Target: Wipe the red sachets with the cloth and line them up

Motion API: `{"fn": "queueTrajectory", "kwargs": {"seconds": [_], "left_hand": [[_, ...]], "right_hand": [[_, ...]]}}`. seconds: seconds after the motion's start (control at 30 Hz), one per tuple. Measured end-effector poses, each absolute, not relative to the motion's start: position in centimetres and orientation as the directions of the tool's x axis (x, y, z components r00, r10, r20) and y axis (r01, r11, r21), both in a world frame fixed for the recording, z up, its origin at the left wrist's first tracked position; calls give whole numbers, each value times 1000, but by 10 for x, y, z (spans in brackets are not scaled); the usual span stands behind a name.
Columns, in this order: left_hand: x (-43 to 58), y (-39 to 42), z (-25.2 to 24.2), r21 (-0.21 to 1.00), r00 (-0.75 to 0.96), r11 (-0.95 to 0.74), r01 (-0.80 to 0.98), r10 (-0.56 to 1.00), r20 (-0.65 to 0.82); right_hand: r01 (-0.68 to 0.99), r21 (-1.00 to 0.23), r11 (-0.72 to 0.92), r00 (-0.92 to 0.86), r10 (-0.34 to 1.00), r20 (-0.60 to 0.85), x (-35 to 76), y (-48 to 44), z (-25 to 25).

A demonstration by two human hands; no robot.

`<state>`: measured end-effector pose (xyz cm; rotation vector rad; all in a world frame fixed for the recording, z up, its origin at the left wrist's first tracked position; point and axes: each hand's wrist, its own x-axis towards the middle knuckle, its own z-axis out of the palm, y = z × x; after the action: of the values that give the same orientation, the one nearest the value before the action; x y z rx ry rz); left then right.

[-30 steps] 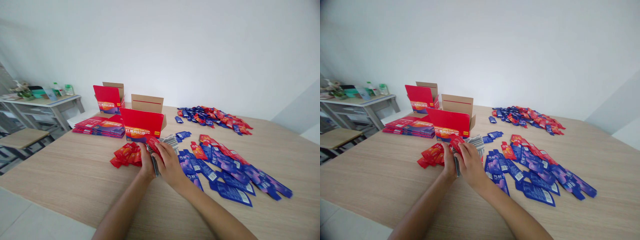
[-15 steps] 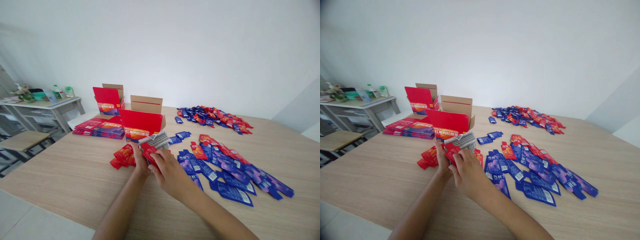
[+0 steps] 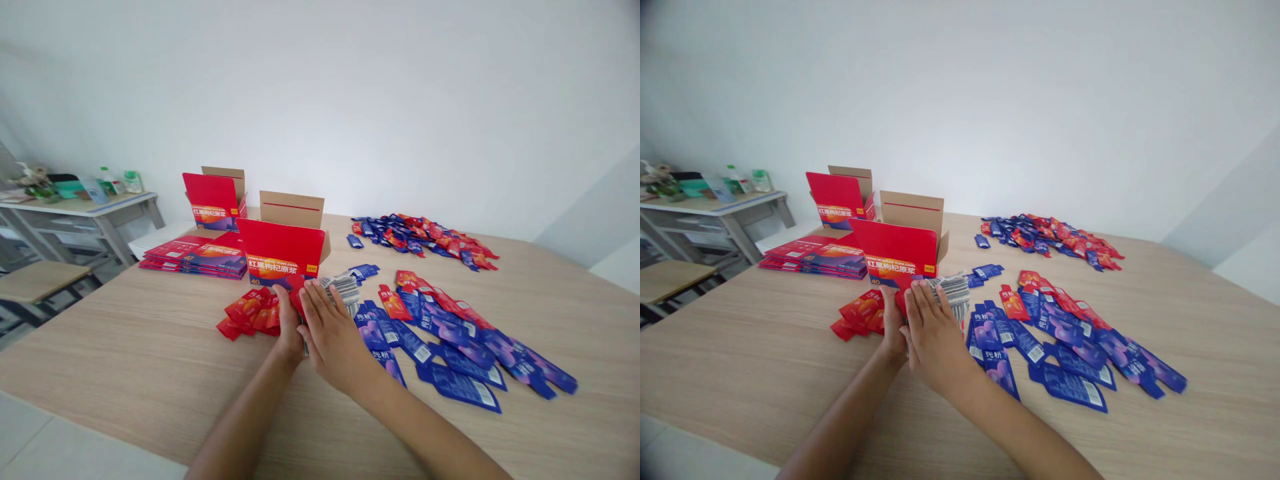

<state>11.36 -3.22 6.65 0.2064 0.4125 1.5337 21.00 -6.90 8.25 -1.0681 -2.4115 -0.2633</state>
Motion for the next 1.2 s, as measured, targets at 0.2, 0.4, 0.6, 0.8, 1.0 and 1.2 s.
{"fn": "queueTrajectory", "kwargs": {"seconds": [0.2,0.4,0.6,0.8,1.0,1.2], "left_hand": [[115,-37,66,428,46,66,-901,997,-57],[116,-34,66,405,56,87,-910,995,-88],[107,-25,69,357,86,133,-924,986,-145],[109,-27,74,356,106,152,-922,984,-146],[116,-33,69,385,145,195,-902,977,-155],[119,-33,59,367,182,219,-904,974,-134]], "right_hand": [[694,-68,716,-569,604,558,213,-61,76],[686,-87,722,-604,632,485,217,-60,80],[670,6,743,-714,642,281,225,-73,103],[708,101,699,-702,682,204,223,-85,100],[777,121,618,-624,728,285,222,-77,101],[749,114,653,-654,700,285,224,-72,105]]}}
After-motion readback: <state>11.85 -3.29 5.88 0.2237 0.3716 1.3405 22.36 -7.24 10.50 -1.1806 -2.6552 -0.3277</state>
